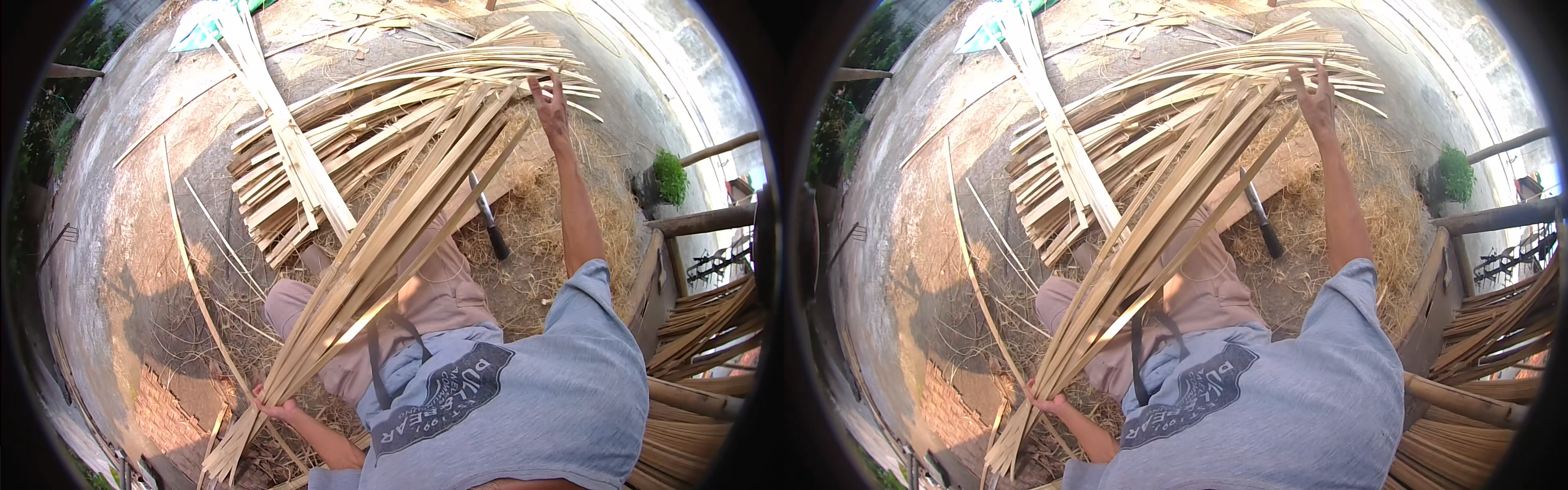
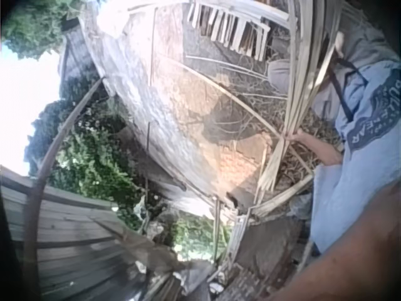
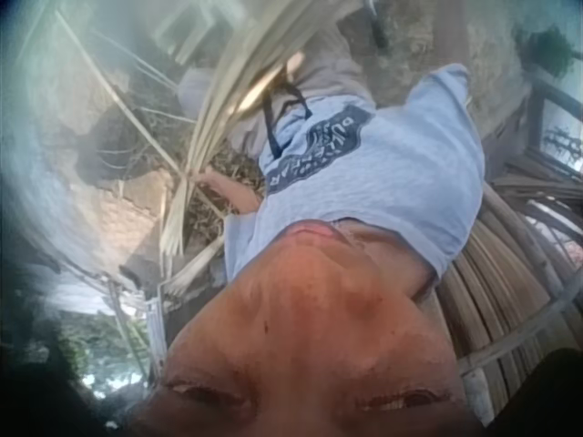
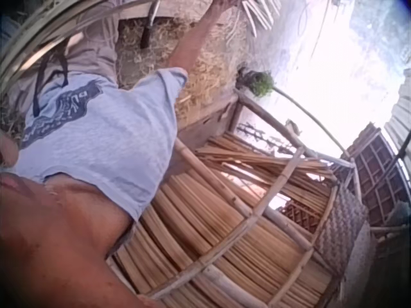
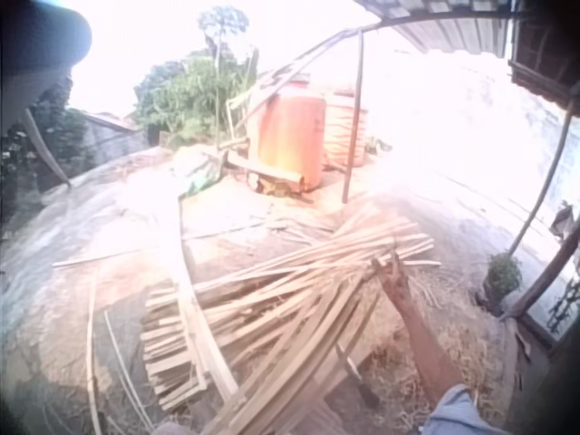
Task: The person uses a knife to split long bamboo strips into thinner slats on a wooden board. They then gather the slats, align them, and tie them into bundles using a thin strip of material.
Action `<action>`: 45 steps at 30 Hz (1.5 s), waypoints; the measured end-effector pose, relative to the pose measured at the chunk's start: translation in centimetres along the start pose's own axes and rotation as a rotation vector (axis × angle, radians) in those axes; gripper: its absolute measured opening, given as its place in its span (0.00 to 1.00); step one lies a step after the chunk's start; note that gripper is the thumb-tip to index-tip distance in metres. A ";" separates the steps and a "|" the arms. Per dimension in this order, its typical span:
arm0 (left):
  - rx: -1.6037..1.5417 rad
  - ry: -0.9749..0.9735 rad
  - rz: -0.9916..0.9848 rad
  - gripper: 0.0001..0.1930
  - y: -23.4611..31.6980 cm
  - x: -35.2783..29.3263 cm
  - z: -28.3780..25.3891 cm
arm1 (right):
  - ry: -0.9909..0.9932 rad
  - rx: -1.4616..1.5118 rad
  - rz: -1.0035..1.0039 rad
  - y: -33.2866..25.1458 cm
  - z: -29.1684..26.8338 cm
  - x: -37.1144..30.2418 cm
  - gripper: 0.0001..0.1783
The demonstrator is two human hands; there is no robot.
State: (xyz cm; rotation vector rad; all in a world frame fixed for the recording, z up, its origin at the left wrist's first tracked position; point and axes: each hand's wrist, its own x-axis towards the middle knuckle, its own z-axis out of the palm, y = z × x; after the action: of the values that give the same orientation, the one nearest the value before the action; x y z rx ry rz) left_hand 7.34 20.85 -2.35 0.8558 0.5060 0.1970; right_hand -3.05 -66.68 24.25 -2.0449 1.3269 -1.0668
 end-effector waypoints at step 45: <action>-0.389 0.080 -0.139 0.14 2.1 -0.1 3.6 | 0.200 0.097 0.217 15.2 -2.2 0.9 0.19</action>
State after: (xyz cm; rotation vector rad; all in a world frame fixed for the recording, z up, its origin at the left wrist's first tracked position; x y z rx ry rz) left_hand 9.13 19.69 1.26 0.4330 0.5764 0.1942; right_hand -12.85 -73.78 14.70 -1.7149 1.5236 -1.2341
